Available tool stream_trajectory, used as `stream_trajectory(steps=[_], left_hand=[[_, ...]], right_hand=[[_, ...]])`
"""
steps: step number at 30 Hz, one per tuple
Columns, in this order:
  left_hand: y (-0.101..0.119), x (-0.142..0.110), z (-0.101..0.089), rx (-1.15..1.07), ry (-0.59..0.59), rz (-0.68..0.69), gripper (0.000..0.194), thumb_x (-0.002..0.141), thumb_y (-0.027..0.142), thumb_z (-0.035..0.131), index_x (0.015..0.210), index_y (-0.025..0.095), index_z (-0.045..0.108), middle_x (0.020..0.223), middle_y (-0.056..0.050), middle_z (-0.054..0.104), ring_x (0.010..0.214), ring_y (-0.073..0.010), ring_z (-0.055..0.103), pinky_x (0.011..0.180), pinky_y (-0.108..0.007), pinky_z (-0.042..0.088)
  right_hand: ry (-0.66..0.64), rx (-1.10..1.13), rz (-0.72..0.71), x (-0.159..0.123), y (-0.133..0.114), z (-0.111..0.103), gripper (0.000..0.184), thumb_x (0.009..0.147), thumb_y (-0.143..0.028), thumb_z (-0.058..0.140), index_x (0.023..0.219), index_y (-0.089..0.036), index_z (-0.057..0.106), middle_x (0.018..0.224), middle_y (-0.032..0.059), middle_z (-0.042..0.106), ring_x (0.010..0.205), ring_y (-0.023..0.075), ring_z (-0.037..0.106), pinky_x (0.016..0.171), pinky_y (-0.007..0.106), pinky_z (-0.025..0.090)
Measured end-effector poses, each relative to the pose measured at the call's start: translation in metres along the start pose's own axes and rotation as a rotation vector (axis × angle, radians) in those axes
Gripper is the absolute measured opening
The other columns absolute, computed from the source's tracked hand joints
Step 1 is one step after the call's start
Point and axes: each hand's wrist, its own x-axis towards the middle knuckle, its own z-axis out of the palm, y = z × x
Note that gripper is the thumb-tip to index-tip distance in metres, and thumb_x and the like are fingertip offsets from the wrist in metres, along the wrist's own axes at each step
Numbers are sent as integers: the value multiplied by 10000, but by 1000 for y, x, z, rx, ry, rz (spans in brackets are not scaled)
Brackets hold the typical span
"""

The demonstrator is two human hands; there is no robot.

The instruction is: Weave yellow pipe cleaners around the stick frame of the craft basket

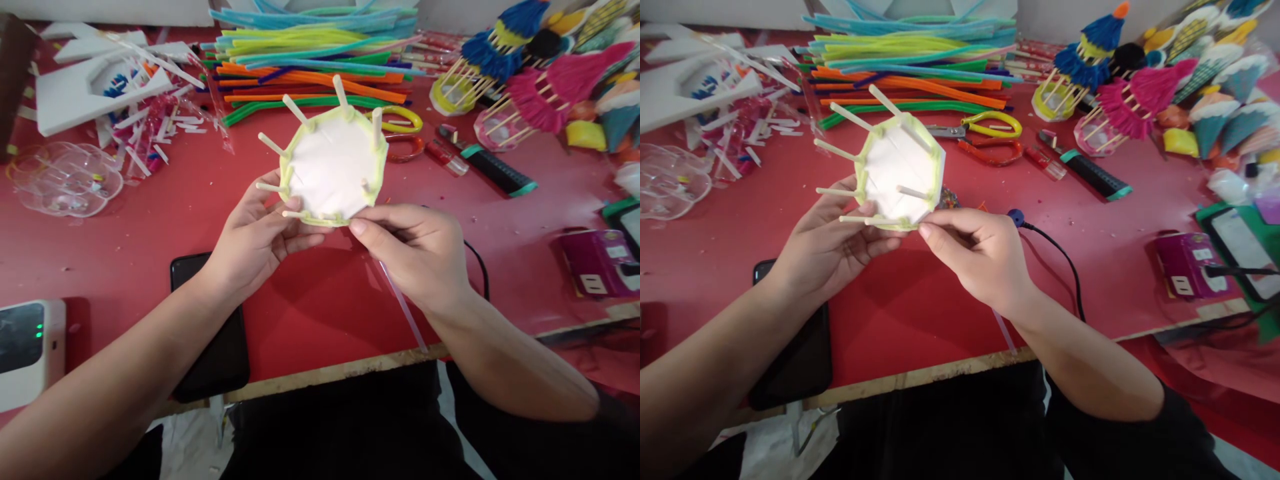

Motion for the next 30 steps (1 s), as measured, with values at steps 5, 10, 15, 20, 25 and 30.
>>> stream_trajectory(steps=[5, 10, 15, 20, 25, 30], left_hand=[[-2, -2, -1, 13, -24, 20, 473, 880, 87, 653, 1321, 256, 624, 945, 1, 776, 762, -140, 781, 720, -251, 661], [-3, -1, -3, 3, -37, 2, 417, 817, 81, 664, 1202, 239, 689, 987, -24, 792, 905, -178, 778, 752, -267, 659], [-2, -5, -1, -34, -88, 0, 552, 722, 38, 741, 1225, 248, 651, 1003, -13, 784, 985, -186, 764, 835, -277, 651], [-5, -6, 1, -36, -38, 18, 560, 752, 83, 780, 1252, 260, 601, 986, -5, 784, 868, -150, 767, 780, -254, 634], [-8, -4, -2, 9, -31, 41, 567, 735, 93, 793, 1234, 243, 570, 1014, -15, 779, 849, -159, 769, 791, -297, 647], [-10, -1, -3, 7, -35, 58, 564, 724, 121, 810, 1219, 219, 558, 1101, -54, 780, 990, -227, 780, 799, -336, 668]], right_hand=[[16, 34, 31, -1, -1, 0, 87, 878, -262, 731, 843, -249, 809, 549, -48, 619, 457, 99, 497, 407, 228, 414], [-1, 79, 31, 1, 3, 0, 100, 900, -258, 712, 885, -244, 810, 581, -47, 637, 461, 88, 502, 410, 214, 410], [-33, 70, 50, 1, 3, 1, 114, 909, -274, 706, 882, -227, 807, 571, -50, 626, 452, 80, 490, 407, 207, 403], [-45, 35, 37, -1, 2, 2, 90, 885, -266, 727, 864, -247, 812, 599, -40, 672, 497, 104, 554, 436, 225, 437], [-41, -9, 8, -3, 0, 3, 95, 890, -257, 714, 857, -238, 801, 604, -37, 681, 497, 108, 574, 444, 225, 450], [17, -71, -69, -5, -4, 5, 58, 882, -202, 716, 856, -206, 768, 668, -20, 718, 525, 99, 604, 495, 226, 483]])
